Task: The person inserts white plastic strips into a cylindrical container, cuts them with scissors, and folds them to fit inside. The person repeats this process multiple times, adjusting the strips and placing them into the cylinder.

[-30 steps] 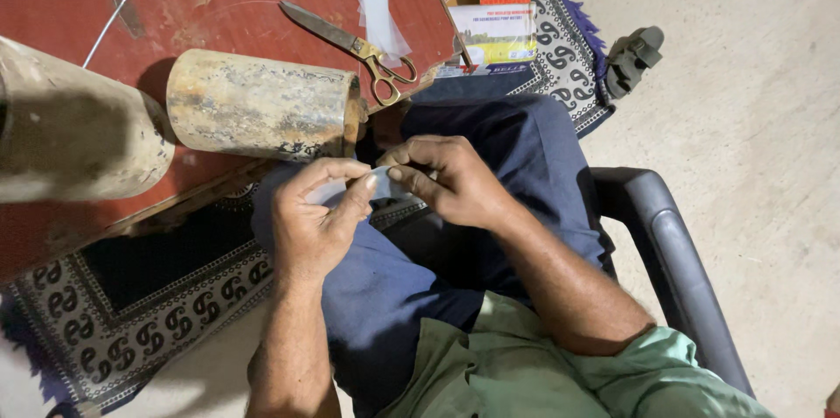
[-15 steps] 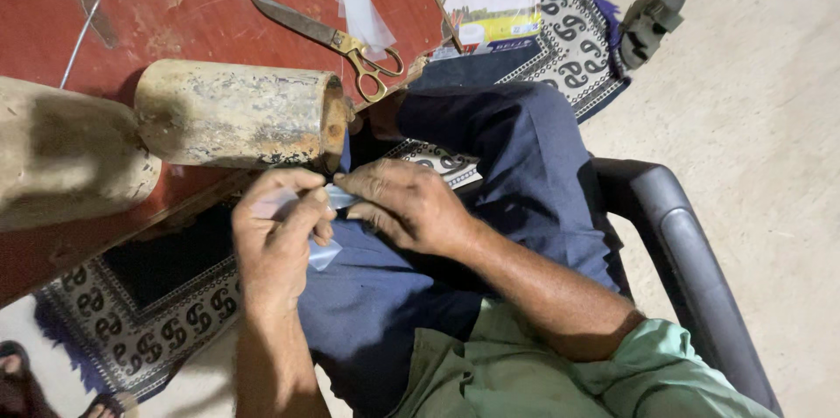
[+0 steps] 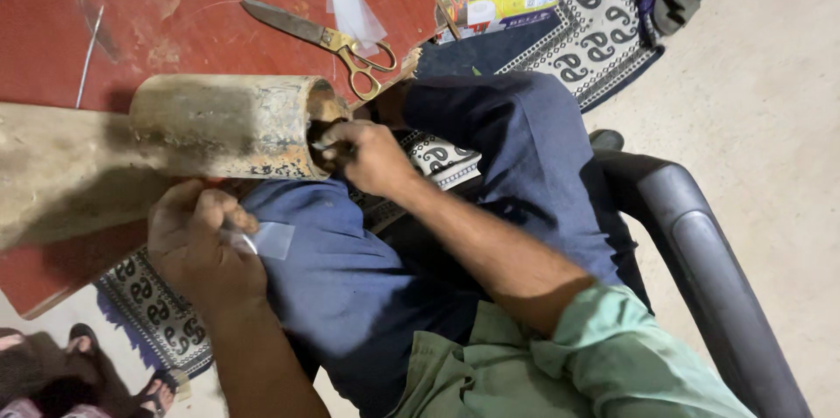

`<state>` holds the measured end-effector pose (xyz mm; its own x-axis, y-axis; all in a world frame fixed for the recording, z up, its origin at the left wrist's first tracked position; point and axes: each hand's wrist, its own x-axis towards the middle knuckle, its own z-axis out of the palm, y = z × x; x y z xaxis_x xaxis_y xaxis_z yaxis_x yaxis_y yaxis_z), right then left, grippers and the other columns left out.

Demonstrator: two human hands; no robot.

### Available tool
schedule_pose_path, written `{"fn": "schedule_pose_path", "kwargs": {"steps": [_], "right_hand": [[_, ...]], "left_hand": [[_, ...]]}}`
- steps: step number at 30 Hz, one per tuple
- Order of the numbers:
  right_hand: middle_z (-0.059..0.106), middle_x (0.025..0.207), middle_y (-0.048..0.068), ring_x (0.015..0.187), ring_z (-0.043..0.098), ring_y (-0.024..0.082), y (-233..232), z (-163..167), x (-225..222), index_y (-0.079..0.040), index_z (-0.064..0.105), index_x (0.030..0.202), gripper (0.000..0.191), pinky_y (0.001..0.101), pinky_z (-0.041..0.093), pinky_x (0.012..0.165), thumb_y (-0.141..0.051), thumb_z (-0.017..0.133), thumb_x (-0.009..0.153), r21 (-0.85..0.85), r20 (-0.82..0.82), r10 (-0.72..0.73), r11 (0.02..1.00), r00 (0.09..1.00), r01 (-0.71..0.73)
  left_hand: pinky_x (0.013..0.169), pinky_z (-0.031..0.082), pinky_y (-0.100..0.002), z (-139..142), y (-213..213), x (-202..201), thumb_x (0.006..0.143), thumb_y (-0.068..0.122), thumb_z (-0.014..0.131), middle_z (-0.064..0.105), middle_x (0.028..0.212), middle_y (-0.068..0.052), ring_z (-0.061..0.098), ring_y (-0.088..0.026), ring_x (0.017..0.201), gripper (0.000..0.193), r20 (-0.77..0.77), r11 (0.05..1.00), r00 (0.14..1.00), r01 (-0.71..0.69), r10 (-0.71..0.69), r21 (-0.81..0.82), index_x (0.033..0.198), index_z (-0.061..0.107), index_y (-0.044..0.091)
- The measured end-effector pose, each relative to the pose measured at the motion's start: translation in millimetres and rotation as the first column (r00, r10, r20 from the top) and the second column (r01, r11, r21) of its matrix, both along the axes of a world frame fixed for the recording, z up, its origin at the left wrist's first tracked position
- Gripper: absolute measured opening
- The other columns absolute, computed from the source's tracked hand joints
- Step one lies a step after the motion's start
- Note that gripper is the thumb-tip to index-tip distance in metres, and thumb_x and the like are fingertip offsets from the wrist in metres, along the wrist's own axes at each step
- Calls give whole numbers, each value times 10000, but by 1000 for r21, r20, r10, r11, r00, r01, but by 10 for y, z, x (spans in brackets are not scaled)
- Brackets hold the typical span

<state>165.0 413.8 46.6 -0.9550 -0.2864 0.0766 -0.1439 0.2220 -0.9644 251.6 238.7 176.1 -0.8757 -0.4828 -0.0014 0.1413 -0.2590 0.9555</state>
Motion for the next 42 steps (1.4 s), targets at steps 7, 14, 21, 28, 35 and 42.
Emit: {"fn": "schedule_pose_path", "kwargs": {"steps": [7,14,21,28,35,42], "right_hand": [[762,1068,185,1030,736,319,-262,-304,-90,-44,774,1039,389,368,579,929,34,679,670,99,118,-42,995,992,30],[736,1059,183,992,721,349,-317,-300,-68,-71,766,1056,390,392,587,909,-19,731,671,163,147,-60,986,987,36],[718,1053,152,973,711,364,-372,-237,-61,-109,768,1018,327,414,587,861,-43,758,698,182,97,-106,979,990,87],[750,1026,170,938,718,370,-397,-305,-113,-106,786,958,262,426,587,819,-83,795,697,93,6,-25,995,1000,25],[754,996,165,945,728,354,-376,-397,-185,-90,782,981,295,419,590,848,-21,744,697,130,-22,25,991,999,-22],[766,1009,137,972,739,320,-420,-375,-100,-93,780,960,279,387,599,872,15,706,714,51,52,-78,996,996,75]], "left_hand": [[702,506,-223,-174,18,16,1006,-123,709,665,1042,-76,609,-114,852,242,107,921,994,8,37,-389,1185,596,-4],[918,537,-239,-221,80,-24,1010,-115,756,657,1055,-52,612,-103,942,358,161,867,987,94,-17,-489,1309,608,16],[716,521,-228,-210,100,-1,1063,-81,730,662,1017,-72,601,-123,850,250,115,892,989,-30,92,-451,1256,610,24],[743,567,-258,-288,9,44,1099,-73,753,624,1011,-85,562,-133,839,243,39,881,993,-78,108,-466,1280,605,-5],[765,575,-257,-290,27,55,1107,-51,755,617,1004,-89,570,-142,836,249,25,888,995,-71,93,-455,1295,597,-10],[756,552,-246,-225,96,-9,1051,-38,744,642,1072,-93,583,-135,856,281,31,903,993,-94,117,-419,1285,597,10]]}}
